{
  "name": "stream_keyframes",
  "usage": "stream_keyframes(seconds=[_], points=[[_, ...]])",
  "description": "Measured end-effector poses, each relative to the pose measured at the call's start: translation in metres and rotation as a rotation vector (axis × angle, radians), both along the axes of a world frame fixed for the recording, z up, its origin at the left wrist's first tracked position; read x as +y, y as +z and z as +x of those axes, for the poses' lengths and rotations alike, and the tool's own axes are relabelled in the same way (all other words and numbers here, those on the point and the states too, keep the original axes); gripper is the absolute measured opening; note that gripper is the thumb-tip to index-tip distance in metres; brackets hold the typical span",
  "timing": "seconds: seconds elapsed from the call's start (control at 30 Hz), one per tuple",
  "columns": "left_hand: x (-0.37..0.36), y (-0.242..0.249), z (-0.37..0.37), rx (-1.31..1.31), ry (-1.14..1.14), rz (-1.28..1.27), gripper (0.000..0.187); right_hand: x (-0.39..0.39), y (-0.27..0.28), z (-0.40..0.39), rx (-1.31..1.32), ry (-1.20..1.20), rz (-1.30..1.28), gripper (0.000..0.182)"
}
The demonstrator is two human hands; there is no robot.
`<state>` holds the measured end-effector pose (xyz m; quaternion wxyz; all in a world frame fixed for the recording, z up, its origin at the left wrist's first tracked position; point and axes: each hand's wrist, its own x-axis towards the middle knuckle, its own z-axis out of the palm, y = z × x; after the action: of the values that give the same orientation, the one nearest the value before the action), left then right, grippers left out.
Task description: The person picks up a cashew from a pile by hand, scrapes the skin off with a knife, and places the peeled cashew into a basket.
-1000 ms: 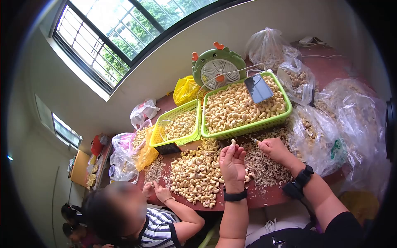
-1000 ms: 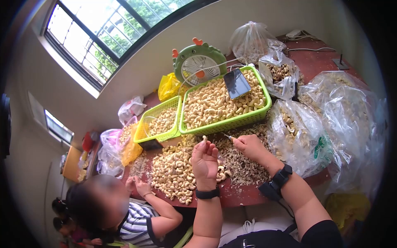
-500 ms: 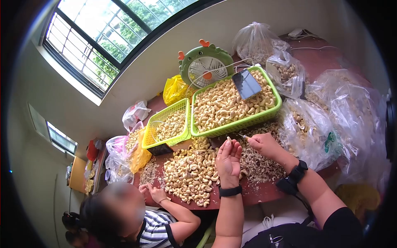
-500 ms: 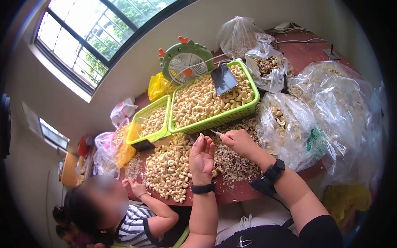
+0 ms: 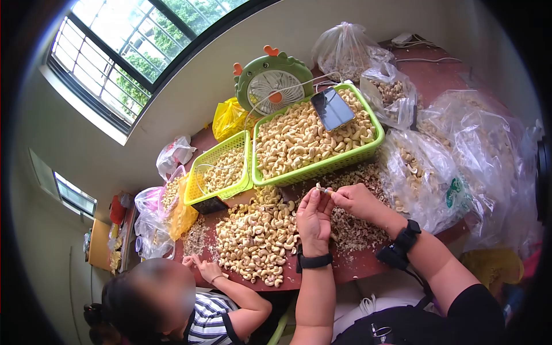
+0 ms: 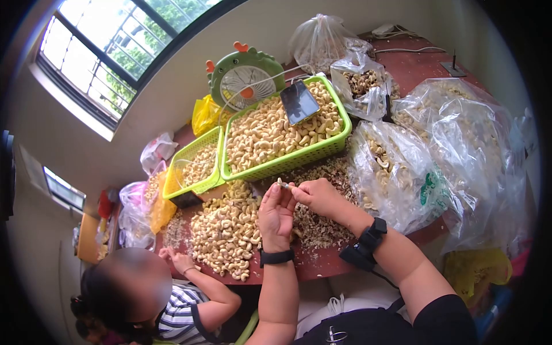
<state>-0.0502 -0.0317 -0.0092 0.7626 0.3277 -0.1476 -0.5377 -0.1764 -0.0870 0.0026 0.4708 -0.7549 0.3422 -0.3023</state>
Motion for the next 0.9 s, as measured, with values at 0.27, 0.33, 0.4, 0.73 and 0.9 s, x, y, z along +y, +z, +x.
stream_keyframes(seconds=[0.27,0.33,0.4,0.73,0.9], points=[[0.0009,0.0006,-0.0016,-0.004,0.045,-0.007,0.010,-0.0010,-0.0039,0.0009,0.034,0.010,-0.031,0.038],[0.0013,0.0006,-0.0024,-0.035,0.062,-0.026,0.010,-0.0018,-0.0045,0.0004,0.045,0.011,-0.028,0.039],[0.0011,0.0016,-0.0043,-0.035,0.075,-0.031,0.010,-0.0018,-0.0034,-0.0008,0.048,0.008,-0.014,0.039],[0.0023,0.0003,-0.0041,-0.060,0.079,-0.049,0.010,-0.0023,-0.0039,-0.0017,0.042,0.026,-0.002,0.039],[0.0025,-0.0029,-0.0073,-0.071,0.066,-0.083,0.009,-0.0025,-0.0049,-0.0017,0.007,0.000,-0.019,0.039]])
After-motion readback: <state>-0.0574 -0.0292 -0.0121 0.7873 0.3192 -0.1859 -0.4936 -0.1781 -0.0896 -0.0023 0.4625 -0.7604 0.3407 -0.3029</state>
